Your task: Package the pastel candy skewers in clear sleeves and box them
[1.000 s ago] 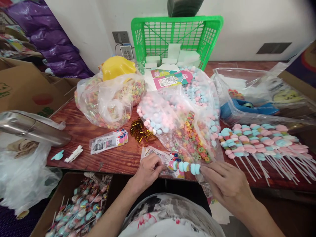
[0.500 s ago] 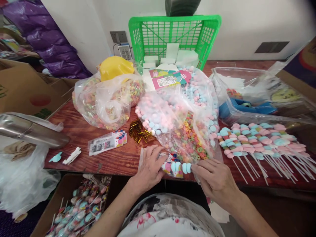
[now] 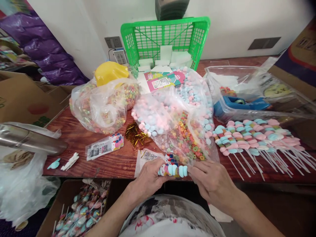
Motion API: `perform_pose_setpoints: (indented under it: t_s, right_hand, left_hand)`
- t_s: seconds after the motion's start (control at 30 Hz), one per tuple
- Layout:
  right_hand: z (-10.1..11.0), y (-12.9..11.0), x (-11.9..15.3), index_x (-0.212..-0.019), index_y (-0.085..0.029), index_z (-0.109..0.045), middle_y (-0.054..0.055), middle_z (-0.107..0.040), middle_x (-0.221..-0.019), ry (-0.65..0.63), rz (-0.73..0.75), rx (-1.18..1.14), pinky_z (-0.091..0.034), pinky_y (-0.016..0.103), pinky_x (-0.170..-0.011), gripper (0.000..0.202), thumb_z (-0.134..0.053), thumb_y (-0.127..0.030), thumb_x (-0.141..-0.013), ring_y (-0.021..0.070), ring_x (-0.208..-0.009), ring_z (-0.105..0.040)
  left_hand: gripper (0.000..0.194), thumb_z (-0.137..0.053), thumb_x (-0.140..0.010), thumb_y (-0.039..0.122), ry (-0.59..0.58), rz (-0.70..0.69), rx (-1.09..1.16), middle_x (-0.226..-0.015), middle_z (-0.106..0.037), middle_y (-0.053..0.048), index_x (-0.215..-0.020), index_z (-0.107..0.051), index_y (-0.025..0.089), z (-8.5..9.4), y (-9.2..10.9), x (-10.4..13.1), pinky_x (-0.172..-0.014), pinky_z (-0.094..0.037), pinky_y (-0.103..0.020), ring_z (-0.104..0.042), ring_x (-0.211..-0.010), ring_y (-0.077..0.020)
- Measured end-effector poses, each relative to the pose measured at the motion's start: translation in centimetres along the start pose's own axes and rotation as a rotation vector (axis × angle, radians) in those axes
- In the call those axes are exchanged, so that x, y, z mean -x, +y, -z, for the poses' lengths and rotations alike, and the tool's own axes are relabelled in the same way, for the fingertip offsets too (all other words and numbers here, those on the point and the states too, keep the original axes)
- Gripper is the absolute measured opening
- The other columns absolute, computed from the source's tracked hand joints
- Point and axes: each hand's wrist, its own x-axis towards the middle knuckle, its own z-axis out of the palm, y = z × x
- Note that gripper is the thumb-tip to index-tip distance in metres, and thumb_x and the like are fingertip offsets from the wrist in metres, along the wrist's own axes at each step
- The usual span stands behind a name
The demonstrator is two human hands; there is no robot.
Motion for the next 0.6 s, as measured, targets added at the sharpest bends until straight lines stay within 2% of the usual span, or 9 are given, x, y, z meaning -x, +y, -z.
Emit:
perform_pose_setpoints:
  t_s: [0.27,0.47,0.6]
  right_hand:
    - [1.4,0.2,0.5,-0.080,-0.018,-0.055,0.002,-0.056,-0.070,-0.066,-0.055,-0.006,-0.029,0.029,-0.060,0.022,-0.041,-0.004,-0.086,0.0154,-0.062,-0.047]
    - [0.0,-0.9,0.2,-0.075,-0.020,-0.055,0.002,-0.056,-0.069,-0.086,-0.027,0.018,-0.027,0.032,-0.063,0.022,-0.043,-0.003,-0.084,0.0167,-0.063,-0.044]
    - [-1.3,-1.4,-0.2,-0.078,-0.020,-0.055,0.001,-0.058,-0.071,-0.125,-0.007,0.075,-0.027,0.033,-0.064,0.018,-0.048,-0.004,-0.082,0.0172,-0.063,-0.045]
  left_hand:
    - [0.005,-0.060,-0.080,0.019,0.109,-0.047,-0.125,-0.073,-0.060,-0.001,-0.084,-0.057,0.019,-0.5,-0.9,0.4,-0.059,-0.037,-0.025,-0.053,-0.064,-0.0144]
    - [0.009,-0.057,-0.082,0.021,0.111,-0.134,-0.189,-0.067,-0.058,-0.001,-0.075,-0.053,0.019,-0.9,-0.3,0.3,-0.054,-0.033,-0.025,-0.050,-0.058,-0.0135]
    - [0.019,-0.058,-0.086,0.033,0.074,-0.092,-0.190,-0.066,-0.058,-0.001,-0.074,-0.053,0.019,-1.1,-0.4,0.5,-0.054,-0.032,-0.025,-0.050,-0.057,-0.0134]
